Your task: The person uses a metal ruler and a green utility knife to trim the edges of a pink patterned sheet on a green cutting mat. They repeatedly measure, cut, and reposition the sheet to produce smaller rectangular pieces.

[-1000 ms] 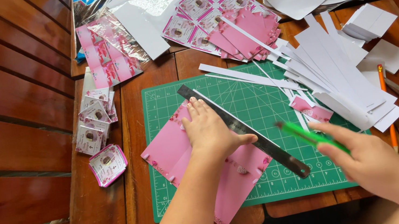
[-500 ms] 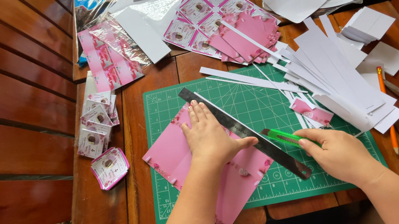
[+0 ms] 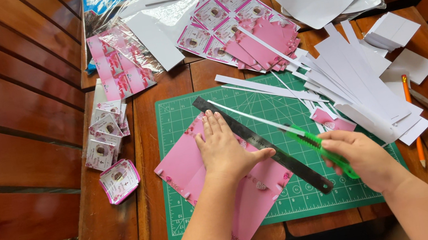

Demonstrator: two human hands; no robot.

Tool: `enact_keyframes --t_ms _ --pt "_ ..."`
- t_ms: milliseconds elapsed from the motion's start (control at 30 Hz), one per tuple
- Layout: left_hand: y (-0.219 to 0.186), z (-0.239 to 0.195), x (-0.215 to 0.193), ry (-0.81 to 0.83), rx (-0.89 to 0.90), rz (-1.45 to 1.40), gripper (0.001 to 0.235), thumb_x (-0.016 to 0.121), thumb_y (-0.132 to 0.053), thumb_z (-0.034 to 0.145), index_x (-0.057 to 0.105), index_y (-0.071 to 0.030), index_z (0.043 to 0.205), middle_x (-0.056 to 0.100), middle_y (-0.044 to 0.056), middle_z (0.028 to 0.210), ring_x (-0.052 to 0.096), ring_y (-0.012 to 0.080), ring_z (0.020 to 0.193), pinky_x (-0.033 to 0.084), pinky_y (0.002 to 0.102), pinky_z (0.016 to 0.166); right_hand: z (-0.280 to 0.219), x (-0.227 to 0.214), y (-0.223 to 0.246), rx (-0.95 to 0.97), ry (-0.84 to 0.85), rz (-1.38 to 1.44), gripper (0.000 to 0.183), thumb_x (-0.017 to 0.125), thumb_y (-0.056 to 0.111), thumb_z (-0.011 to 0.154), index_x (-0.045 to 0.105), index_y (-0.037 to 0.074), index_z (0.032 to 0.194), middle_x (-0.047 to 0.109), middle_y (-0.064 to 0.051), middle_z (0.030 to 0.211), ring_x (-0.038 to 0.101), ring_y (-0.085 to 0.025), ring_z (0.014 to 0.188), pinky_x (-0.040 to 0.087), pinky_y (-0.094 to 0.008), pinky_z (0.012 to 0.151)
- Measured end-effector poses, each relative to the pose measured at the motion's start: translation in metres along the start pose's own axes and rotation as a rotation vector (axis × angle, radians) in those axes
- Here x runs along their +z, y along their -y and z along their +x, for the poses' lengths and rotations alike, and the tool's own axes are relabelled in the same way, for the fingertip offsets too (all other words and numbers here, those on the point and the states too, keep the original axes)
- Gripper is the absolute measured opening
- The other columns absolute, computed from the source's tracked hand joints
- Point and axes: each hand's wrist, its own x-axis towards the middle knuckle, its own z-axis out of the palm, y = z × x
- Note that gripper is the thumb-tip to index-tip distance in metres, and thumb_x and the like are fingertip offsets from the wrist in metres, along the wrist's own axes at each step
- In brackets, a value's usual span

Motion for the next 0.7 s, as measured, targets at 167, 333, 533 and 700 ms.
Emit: enact_keyframes --t_ms 167,333,533,700 --pt "0.012 -0.014 0.004 -0.146 0.124 -0.224 0.147 0.076 -0.084 0.061 0.013 0.003 0.162 0.009 0.024 0.172 0.006 0.0354 0.16 0.012 0.057 0.123 0.024 -0.006 -0.019 -0.223 0.09 0.539 0.022 0.055 0.029 0.109 0.066 0.01 0.109 0.05 -0.003 0.072 0.056 -0.016 0.061 0.05 -0.032 0.06" --pt "0.023 0.004 0.043 -0.333 0.174 -0.311 0.129 0.072 -0.081 0.067 0.027 -0.004 0.16 0.019 0.019 0.17 0.016 0.0322 0.159 0.012 0.056 0.123 0.026 0.015 0.003 -0.294 -0.136 0.66 0.018 0.061 0.027 0.109 0.048 0.016 0.113 0.05 0.003 0.079 0.06 -0.013 0.068 0.056 -0.03 0.07" --pt "0.047 0.01 0.035 -0.575 0.07 -0.474 0.091 0.081 -0.053 0.078 0.047 -0.009 0.151 0.04 0.019 0.159 0.036 0.0366 0.149 0.026 0.059 0.119 0.034 0.044 0.047 -0.571 -0.35 -0.089 0.019 0.072 0.021 0.104 0.059 0.007 0.102 0.062 -0.01 0.056 0.063 -0.022 0.053 0.049 -0.031 0.056" --pt "0.098 -0.007 -0.001 -0.271 -0.178 -0.224 0.105 0.088 -0.068 0.065 0.049 -0.01 0.143 0.05 0.012 0.141 0.048 0.0327 0.137 0.034 0.061 0.117 0.012 0.055 0.035 -0.127 -0.274 -0.975 0.049 0.091 0.054 0.068 0.073 0.022 0.1 0.08 -0.01 0.088 0.076 -0.037 0.098 0.058 -0.046 0.092"
